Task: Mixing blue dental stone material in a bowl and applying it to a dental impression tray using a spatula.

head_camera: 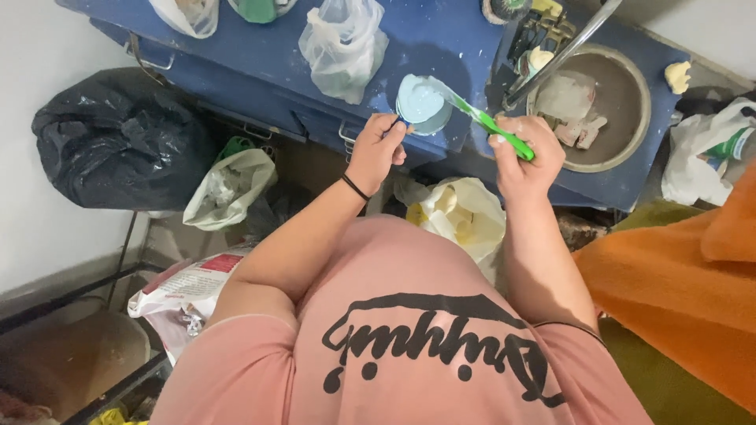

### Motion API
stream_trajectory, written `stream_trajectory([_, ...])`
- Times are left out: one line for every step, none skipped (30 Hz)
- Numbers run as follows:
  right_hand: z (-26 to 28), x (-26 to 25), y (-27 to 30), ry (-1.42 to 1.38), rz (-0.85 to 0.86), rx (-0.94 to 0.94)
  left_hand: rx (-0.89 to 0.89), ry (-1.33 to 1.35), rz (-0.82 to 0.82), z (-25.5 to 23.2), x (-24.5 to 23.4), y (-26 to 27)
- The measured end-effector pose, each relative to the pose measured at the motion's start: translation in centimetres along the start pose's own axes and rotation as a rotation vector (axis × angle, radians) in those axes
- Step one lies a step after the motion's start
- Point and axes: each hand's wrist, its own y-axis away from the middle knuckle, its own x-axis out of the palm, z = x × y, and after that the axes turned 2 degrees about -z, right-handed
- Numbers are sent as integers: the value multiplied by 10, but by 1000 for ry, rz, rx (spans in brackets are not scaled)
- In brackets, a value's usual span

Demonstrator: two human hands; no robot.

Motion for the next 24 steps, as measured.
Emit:
stream_trajectory([4, 3, -3, 0, 0, 0, 0, 0, 0, -4, 1, 1])
stream_trajectory([8, 6, -7, 0, 15, -4, -5, 1, -7, -7, 2, 1])
stream_trajectory([13, 9, -9, 3, 28, -8, -10, 1, -11, -10, 3, 2])
stream_trajectory([10, 6, -4, 4, 27, -7, -11, 0, -9, -10, 3, 4])
stream_trajectory([5, 3, -1, -2, -10, -8, -16, 16, -1, -11, 3, 5])
stream_trajectory([1, 1, 2, -8, -47, -10, -21, 33, 8, -11, 3, 5])
stream_trajectory([4, 3, -1, -7, -46, -6, -25, 33, 8, -10, 3, 5])
stream_trajectory([8, 5, -5, 5, -17, -12, -31, 31, 10, -9, 3, 5])
stream_trajectory([10, 7, -10, 17, 9, -22, -31, 27, 14, -9, 3, 3])
stream_trajectory([13, 7, -10, 20, 7, -23, -30, 26, 17, -7, 3, 3])
stream_trajectory([15, 8, -12, 14, -5, -22, -32, 29, 19, -7, 3, 2])
stream_trajectory([17, 9, -14, 9, -17, -21, -34, 31, 21, -6, 2, 2])
stream_trajectory([17, 9, -11, 9, -16, -18, -37, 31, 20, -10, 2, 5])
stream_trajectory([18, 10, -8, 26, -8, -27, -54, 34, 10, -14, 3, 8])
stream_trajectory([16, 10, -8, 42, -1, -43, -65, 37, -1, -20, 5, 7])
stream_trajectory([15, 9, -10, 41, -1, -47, -61, 38, -1, -19, 4, 5])
stream_trajectory([16, 7, -8, 46, 23, -33, -44, 35, 4, -16, 3, 5])
stream_trajectory([16, 6, -7, 51, 46, -19, -26, 32, 9, -14, 1, 5])
stream_trajectory([21, 7, -8, 53, 45, -18, -27, 31, 11, -16, 2, 7])
stream_trajectory([26, 7, -8, 50, 24, -10, -38, 33, 4, -19, 2, 8])
stream_trajectory([30, 9, -12, 44, 5, -6, -45, 37, -6, -24, 3, 9])
stream_trajectory([28, 10, -16, 43, 5, -9, -42, 37, -7, -22, 3, 4])
stream_trajectory([28, 11, -17, 69, 31, -25, -45, 40, 1, -19, 1, 4])
stream_trajectory([28, 12, -17, 94, 57, -40, -49, 43, 8, -15, -1, 3])
